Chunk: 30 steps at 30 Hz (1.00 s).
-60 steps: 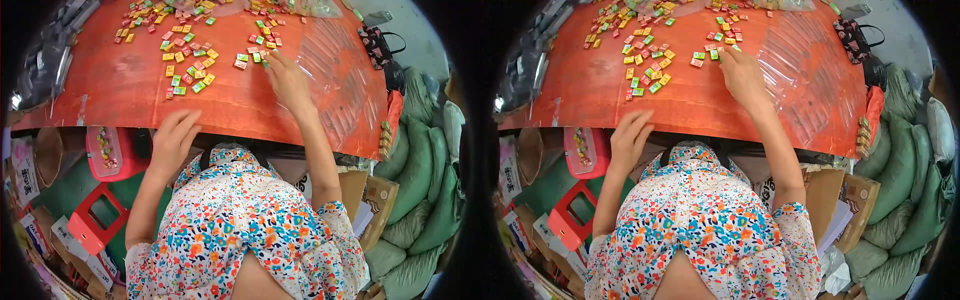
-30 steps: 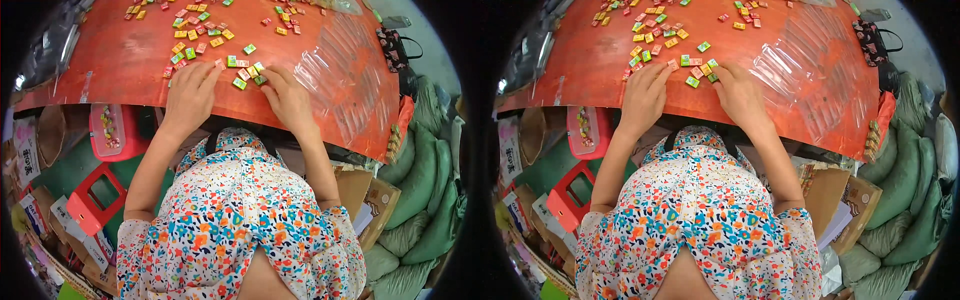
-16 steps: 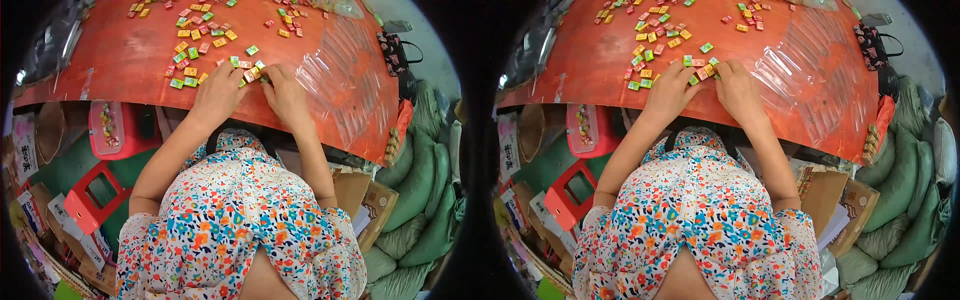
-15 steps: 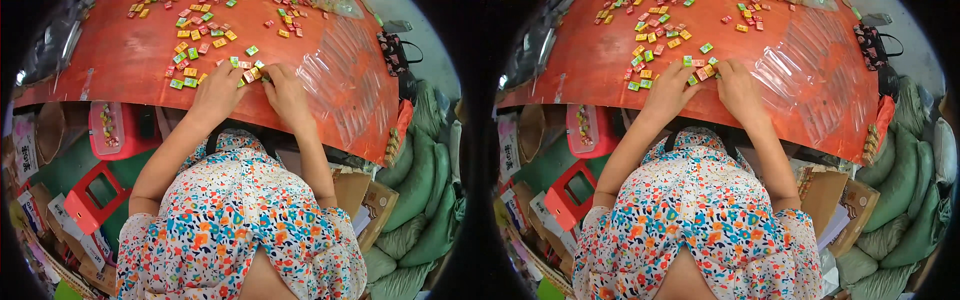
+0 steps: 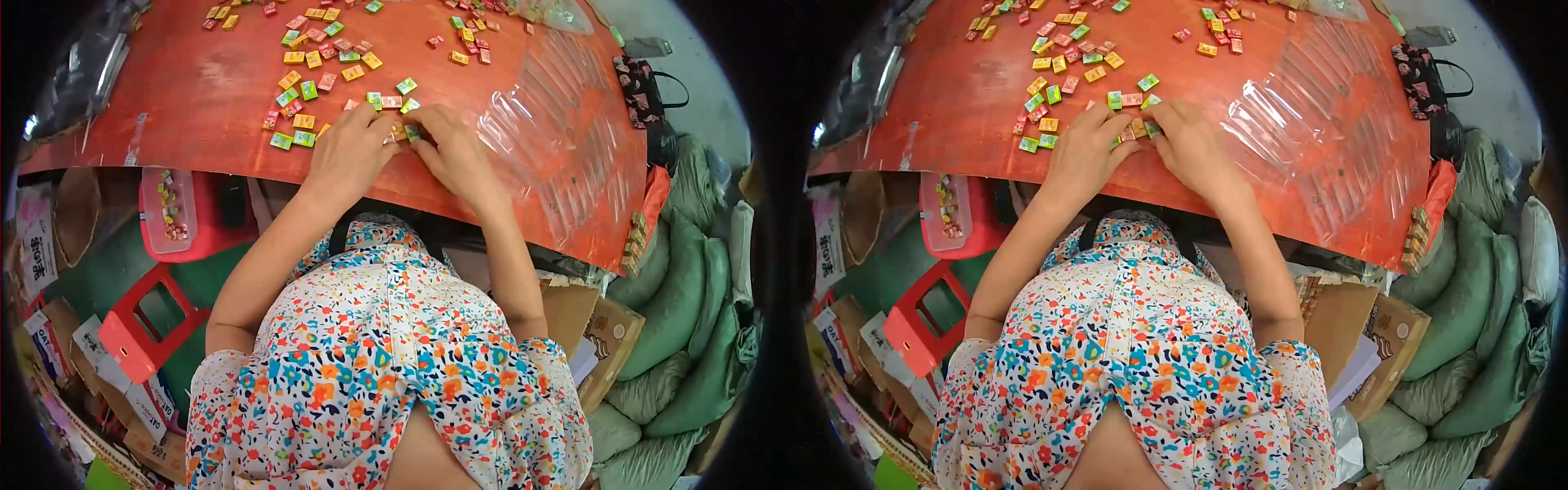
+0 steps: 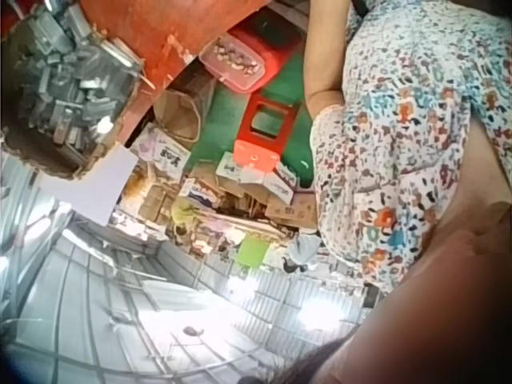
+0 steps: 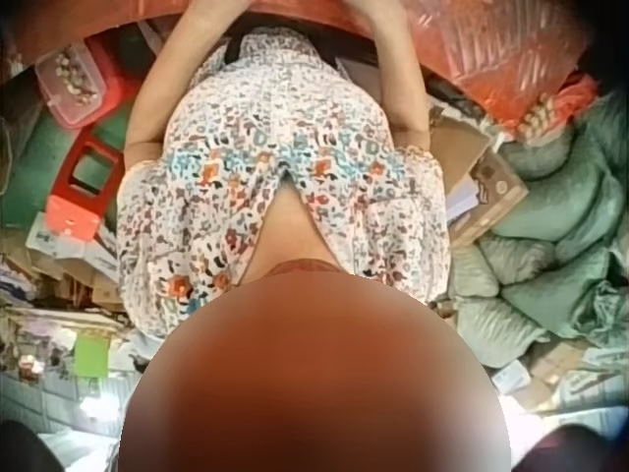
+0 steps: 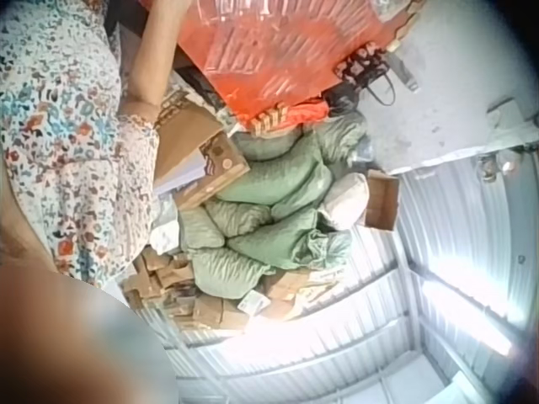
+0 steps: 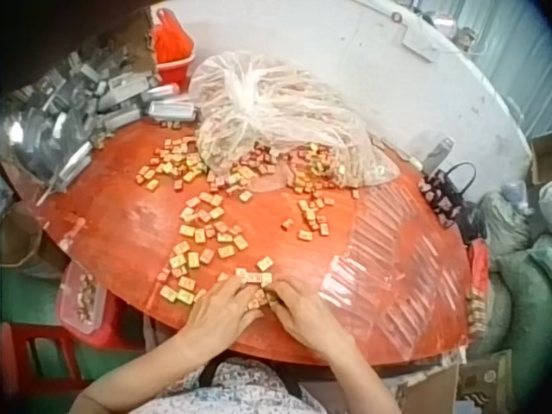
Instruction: The recorder is seen organizing small colorful labels and placing them into clear plastic trays at a workbench.
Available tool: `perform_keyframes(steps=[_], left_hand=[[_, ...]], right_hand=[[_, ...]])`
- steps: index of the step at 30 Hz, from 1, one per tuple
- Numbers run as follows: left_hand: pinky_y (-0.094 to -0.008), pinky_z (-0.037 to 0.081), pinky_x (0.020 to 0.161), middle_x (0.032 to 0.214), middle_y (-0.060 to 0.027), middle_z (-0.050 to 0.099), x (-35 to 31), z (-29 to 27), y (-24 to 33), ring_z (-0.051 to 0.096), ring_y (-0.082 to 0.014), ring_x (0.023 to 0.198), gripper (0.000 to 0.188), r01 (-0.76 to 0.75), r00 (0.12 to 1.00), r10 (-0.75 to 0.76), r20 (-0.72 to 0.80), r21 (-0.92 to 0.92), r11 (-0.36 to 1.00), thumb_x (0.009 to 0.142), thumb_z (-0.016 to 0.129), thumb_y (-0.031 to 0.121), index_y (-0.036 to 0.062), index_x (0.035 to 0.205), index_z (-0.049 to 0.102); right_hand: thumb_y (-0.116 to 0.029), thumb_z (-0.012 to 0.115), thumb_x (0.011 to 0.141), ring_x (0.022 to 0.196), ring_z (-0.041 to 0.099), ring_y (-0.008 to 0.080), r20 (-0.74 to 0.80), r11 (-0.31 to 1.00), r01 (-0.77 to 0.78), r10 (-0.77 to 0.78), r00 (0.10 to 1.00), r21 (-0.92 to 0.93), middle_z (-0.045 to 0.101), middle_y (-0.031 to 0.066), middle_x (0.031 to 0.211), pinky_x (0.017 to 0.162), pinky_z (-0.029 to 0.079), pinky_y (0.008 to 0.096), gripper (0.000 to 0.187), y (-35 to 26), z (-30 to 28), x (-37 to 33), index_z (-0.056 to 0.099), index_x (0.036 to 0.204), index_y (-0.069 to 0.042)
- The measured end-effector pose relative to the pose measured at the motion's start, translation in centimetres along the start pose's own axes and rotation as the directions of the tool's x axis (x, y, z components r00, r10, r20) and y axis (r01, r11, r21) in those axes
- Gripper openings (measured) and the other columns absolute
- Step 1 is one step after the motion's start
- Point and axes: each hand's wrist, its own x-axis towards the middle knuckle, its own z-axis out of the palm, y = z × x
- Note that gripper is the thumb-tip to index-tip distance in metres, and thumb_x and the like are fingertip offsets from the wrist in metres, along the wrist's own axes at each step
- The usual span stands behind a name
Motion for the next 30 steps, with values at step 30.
perform_keyframes(steps=[30], left_hand=[[-0.04,0.041,0.075,0.102,-0.0066,0.055,-1.3,-0.7,1.4,0.052,-0.0252,0.095,0.051,-0.028,0.995,0.045,-0.087,0.194,0.981,0.069,0.082,0.033,0.0075,0.108,0.063]], right_hand=[[-0.03,0.063,0.09,0.099,0.065,0.0329,-0.148,0.874,-0.163,0.106,0.983,-0.458,0.066,0.0148,0.111,0.081,0.052,0.0431,0.033,6.6,-2.4,10.0,0.067,0.112,-0.006]])
